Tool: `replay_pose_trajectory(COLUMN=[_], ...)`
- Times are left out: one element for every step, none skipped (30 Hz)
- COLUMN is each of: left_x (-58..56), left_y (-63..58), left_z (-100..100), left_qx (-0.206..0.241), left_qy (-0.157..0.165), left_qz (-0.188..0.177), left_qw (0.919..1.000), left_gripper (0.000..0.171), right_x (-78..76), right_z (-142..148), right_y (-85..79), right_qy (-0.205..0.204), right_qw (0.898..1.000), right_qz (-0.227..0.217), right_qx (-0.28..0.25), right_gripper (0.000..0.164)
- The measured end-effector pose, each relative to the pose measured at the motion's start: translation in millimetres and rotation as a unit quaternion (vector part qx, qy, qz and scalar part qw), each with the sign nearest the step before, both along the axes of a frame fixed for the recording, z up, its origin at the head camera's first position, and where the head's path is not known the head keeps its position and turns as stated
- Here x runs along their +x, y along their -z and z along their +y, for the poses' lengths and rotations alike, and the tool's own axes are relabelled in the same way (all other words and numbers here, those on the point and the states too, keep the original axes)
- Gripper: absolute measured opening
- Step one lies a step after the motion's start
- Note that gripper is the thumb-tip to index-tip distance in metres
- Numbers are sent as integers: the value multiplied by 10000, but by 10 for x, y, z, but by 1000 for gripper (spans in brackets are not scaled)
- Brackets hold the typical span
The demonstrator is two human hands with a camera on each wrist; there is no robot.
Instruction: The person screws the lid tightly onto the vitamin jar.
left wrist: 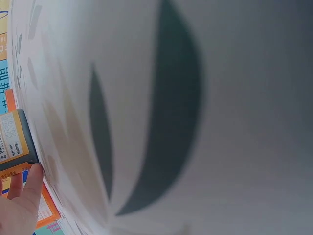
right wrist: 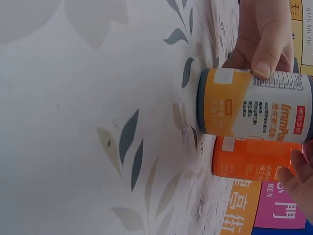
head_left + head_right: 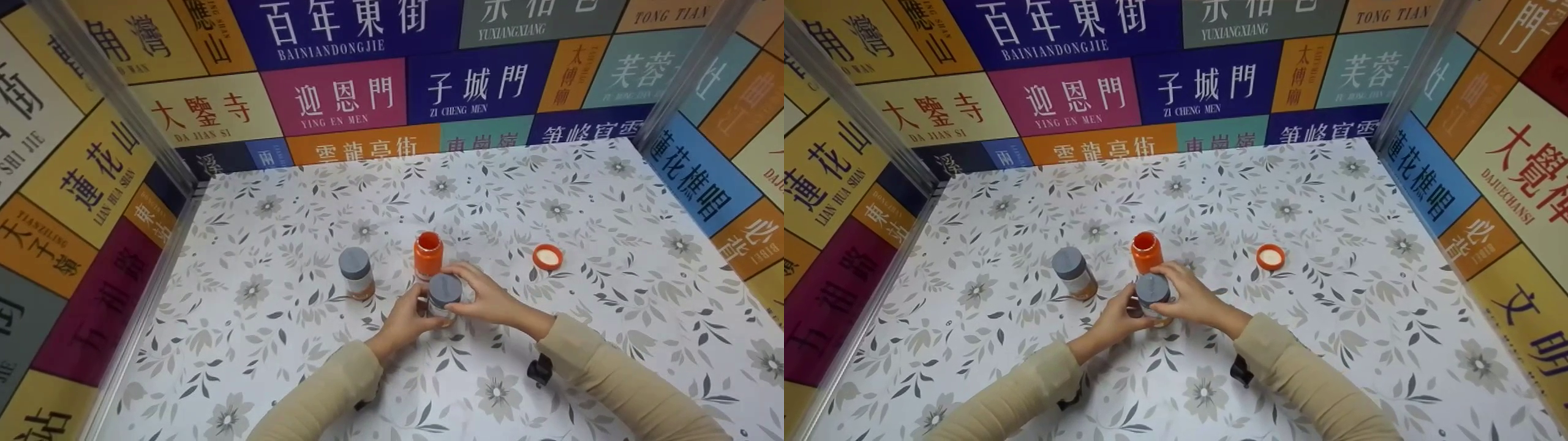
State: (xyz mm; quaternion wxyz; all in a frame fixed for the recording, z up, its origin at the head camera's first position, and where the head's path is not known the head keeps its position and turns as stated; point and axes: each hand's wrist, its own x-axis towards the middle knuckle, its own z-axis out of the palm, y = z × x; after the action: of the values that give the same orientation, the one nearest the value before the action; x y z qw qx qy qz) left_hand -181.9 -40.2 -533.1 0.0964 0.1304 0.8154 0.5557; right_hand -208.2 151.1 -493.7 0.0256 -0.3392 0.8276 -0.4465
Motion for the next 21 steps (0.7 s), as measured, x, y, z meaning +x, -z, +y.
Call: replay_pose_trajectory(left_x=[2,1,0,0,0,-1,-1,1,3,4,5,5,6,6,6,6,7,6,5,3,2], left_y=[-4,-6,-8,-10,-12,-14,-15,-17,-20,-23,-25,-26,-26,-27,-27,-26,-26,-26,-27,-28,-28], left_z=[-1,-2,-3,-5,-7,-8,-10,-12,-13,-14,-15,-15,-15,-13,-13,-13,-12,-10,-8,-7,-6], left_qx=[-19,-46,-65,-60,-76,-82,-80,-71,-66,-66,-80,-76,-70,-58,-55,-40,-36,-23,-14,-10,-6], left_qy=[2,-3,-5,-4,-6,-14,-22,-29,-33,-40,-44,-46,-38,-29,-27,-28,-28,-31,-29,-32,-29], left_qz=[-22,-31,-34,-50,-68,-95,-121,-140,-146,-154,-152,-162,-154,-150,-158,-186,-206,-225,-233,-228,-216], left_qw=[10000,10000,10000,10000,9999,9999,9999,9999,9999,9999,9998,9998,9998,9999,9999,9998,9998,9997,9997,9997,9998], left_gripper=[49,49,49,49,49,49,49,49,48,48,48,48,48,48,48,49,49,50,50,50,50], right_x=[6,10,17,26,35,46,58,68,77,82,85,86,84,77,67,54,40,20,-4,-30,-55], right_z=[-13,-23,-34,-45,-56,-67,-77,-87,-99,-109,-117,-122,-124,-121,-111,-96,-73,-49,-20,12,43], right_y=[-1,3,3,3,4,5,6,9,12,17,22,26,26,25,20,7,-13,-35,-60,-85,-112], right_qy=[61,150,242,343,437,511,582,647,701,745,759,751,731,673,581,460,311,125,-64,-263,-438], right_qw=[10000,9999,9996,9993,9989,9984,9979,9973,9968,9963,9960,9957,9954,9954,9956,9953,9945,9934,9922,9911,9904], right_qz=[8,-8,-39,-77,-113,-149,-193,-238,-269,-293,-317,-378,-463,-555,-650,-789,-962,-1117,-1228,-1296,-1306], right_qx=[-41,-69,-103,-127,-140,-175,-204,-245,-285,-315,-351,-387,-405,-406,-356,-311,-270,-230,-187,-146,-82], right_gripper=[55,54,53,53,53,53,54,54,54,54,54,54,55,60,65,72,78,84,89,92,91])
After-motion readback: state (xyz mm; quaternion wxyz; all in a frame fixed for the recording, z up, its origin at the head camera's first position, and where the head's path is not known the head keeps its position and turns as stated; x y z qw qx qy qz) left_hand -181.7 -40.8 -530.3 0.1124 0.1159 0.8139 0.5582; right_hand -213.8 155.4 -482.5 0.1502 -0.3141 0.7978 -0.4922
